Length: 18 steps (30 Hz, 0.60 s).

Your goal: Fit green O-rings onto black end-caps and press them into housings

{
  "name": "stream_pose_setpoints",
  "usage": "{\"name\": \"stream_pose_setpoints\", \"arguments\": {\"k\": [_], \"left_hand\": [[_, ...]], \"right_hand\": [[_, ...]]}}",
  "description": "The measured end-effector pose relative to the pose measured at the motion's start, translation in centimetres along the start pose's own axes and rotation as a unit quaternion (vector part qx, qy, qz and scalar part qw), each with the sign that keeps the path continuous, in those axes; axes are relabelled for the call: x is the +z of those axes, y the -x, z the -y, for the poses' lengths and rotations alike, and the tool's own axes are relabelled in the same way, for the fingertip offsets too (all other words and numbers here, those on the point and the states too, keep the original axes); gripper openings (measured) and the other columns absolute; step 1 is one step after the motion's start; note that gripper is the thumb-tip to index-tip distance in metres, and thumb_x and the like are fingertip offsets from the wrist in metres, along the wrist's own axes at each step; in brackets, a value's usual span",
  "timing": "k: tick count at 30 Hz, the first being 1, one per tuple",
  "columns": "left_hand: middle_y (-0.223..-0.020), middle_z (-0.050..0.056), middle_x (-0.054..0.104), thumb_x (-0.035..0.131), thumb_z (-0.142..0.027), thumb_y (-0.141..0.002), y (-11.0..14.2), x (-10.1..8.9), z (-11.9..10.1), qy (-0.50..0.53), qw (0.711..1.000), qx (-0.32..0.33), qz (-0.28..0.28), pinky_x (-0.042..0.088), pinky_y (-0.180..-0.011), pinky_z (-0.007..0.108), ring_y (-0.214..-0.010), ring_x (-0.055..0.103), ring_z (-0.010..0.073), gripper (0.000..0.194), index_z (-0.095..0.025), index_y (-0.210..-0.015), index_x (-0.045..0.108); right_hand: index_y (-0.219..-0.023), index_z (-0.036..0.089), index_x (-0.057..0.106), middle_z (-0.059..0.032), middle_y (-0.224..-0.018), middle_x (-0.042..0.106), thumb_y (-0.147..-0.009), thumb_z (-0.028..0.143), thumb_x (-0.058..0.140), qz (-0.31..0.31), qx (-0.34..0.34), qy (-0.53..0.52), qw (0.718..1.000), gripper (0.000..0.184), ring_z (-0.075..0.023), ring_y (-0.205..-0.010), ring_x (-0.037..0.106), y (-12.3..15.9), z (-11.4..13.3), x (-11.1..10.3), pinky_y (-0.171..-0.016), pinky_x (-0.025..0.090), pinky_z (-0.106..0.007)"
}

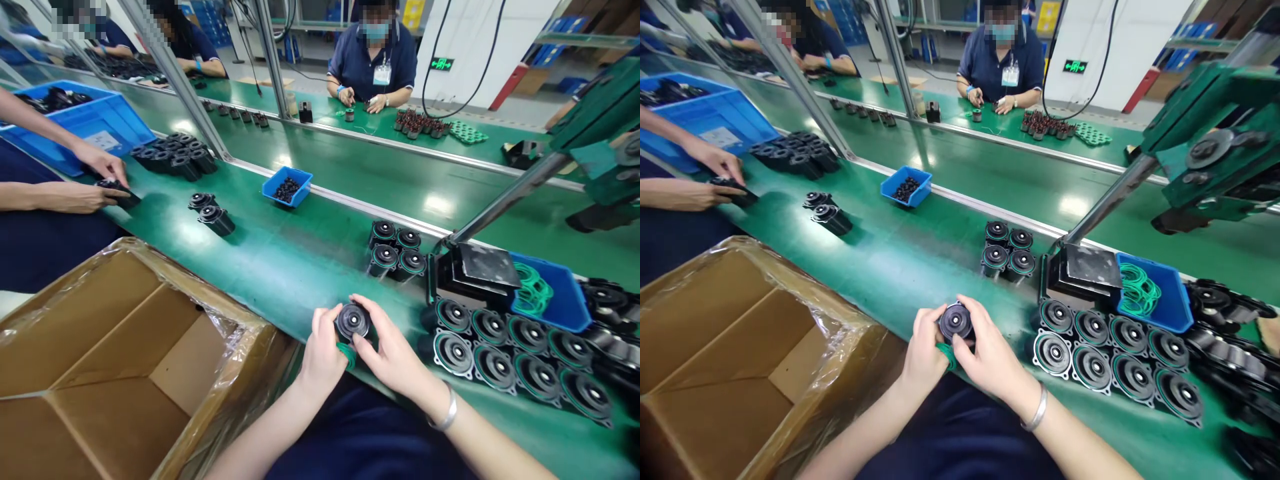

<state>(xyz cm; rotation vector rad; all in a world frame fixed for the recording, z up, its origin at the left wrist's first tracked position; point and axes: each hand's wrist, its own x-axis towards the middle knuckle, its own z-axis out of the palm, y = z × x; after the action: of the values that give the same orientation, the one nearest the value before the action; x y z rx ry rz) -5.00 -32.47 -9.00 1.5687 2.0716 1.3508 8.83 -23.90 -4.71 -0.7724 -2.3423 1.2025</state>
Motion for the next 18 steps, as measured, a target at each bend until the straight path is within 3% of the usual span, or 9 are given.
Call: {"name": "stream_pose_setpoints", "arguments": {"k": [2,4,8,11,13,14,16,18], "left_hand": [[-0.110,0.011,0.054,0.052,0.000,-0.075,0.6,0.7,0.1,0.000,1.000,0.016,-0.025,0.057,-0.080,0.035,-0.099,0.062,0.0234,0.057,-0.016,-0.129,0.044],[-0.116,0.013,0.052,0.054,-0.002,-0.076,0.9,0.9,0.2,0.020,1.000,0.011,-0.022,0.056,-0.076,0.034,-0.094,0.062,0.0219,0.058,-0.016,-0.132,0.042],[-0.117,0.009,0.052,0.074,-0.021,-0.077,0.8,-0.5,-0.2,0.121,0.990,-0.065,0.033,0.048,-0.055,0.025,-0.054,0.047,0.0056,0.062,-0.020,-0.131,0.043],[-0.094,-0.001,0.056,0.073,-0.026,-0.083,0.1,-2.5,-1.5,0.192,0.970,-0.143,0.032,0.038,-0.049,0.019,-0.047,0.037,0.0022,0.056,-0.021,-0.130,0.043],[-0.095,-0.001,0.057,0.069,-0.026,-0.087,-0.4,-3.6,-2.5,0.212,0.964,-0.159,0.014,0.036,-0.049,0.018,-0.048,0.037,0.0017,0.052,-0.023,-0.130,0.042],[-0.103,0.002,0.058,0.067,-0.025,-0.088,-0.6,-4.0,-2.9,0.215,0.965,-0.152,0.009,0.037,-0.049,0.018,-0.049,0.038,0.0012,0.049,-0.024,-0.130,0.043],[-0.126,0.008,0.052,0.064,-0.023,-0.090,-1.0,-4.5,-3.6,0.207,0.971,-0.115,0.011,0.043,-0.053,0.019,-0.052,0.042,0.0006,0.043,-0.025,-0.129,0.045],[-0.133,0.010,0.050,0.059,-0.019,-0.093,-1.3,-4.6,-3.7,0.176,0.982,-0.063,0.021,0.051,-0.062,0.023,-0.058,0.050,0.0025,0.035,-0.024,-0.126,0.050]], "right_hand": [[-0.143,0.018,0.035,-0.0139,-0.145,0.043,-0.090,0.020,0.048,0.008,-0.018,-0.023,1.000,0.055,-0.0235,-0.137,0.042,-0.6,0.1,0.1,-0.117,0.037,-0.045],[-0.138,0.017,0.040,-0.0130,-0.140,0.047,-0.084,0.012,0.043,0.005,-0.031,-0.052,0.998,0.055,-0.0221,-0.134,0.044,-1.3,0.0,0.2,-0.116,0.037,-0.043],[-0.123,0.019,0.052,-0.0100,-0.128,0.054,-0.076,0.006,0.036,0.008,-0.064,-0.098,0.993,0.052,-0.0206,-0.124,0.050,-2.2,-0.1,-0.3,-0.111,0.040,-0.042],[-0.123,0.019,0.053,-0.0115,-0.130,0.050,-0.082,0.009,0.040,-0.059,-0.100,-0.040,0.992,0.044,-0.0234,-0.126,0.046,-1.2,1.0,-1.0,-0.109,0.039,-0.044],[-0.118,0.019,0.054,-0.0113,-0.121,0.052,-0.086,0.014,0.050,-0.112,-0.117,0.017,0.987,0.033,-0.0242,-0.117,0.049,-0.1,2.3,-1.3,-0.102,0.042,-0.043],[-0.114,0.019,0.056,-0.0097,-0.112,0.053,-0.087,0.016,0.055,-0.101,-0.117,0.028,0.988,0.027,-0.0227,-0.109,0.052,0.5,2.9,-1.4,-0.095,0.045,-0.040],[-0.103,0.020,0.058,-0.0053,-0.097,0.054,-0.089,0.020,0.061,-0.021,-0.094,0.003,0.995,0.014,-0.0173,-0.089,0.054,1.2,3.9,-1.3,-0.080,0.048,-0.031],[-0.092,0.020,0.058,-0.0023,-0.088,0.054,-0.092,0.025,0.062,0.047,-0.053,-0.063,0.995,0.007,-0.0129,-0.076,0.051,1.4,4.4,-1.1,-0.068,0.046,-0.025]]}}
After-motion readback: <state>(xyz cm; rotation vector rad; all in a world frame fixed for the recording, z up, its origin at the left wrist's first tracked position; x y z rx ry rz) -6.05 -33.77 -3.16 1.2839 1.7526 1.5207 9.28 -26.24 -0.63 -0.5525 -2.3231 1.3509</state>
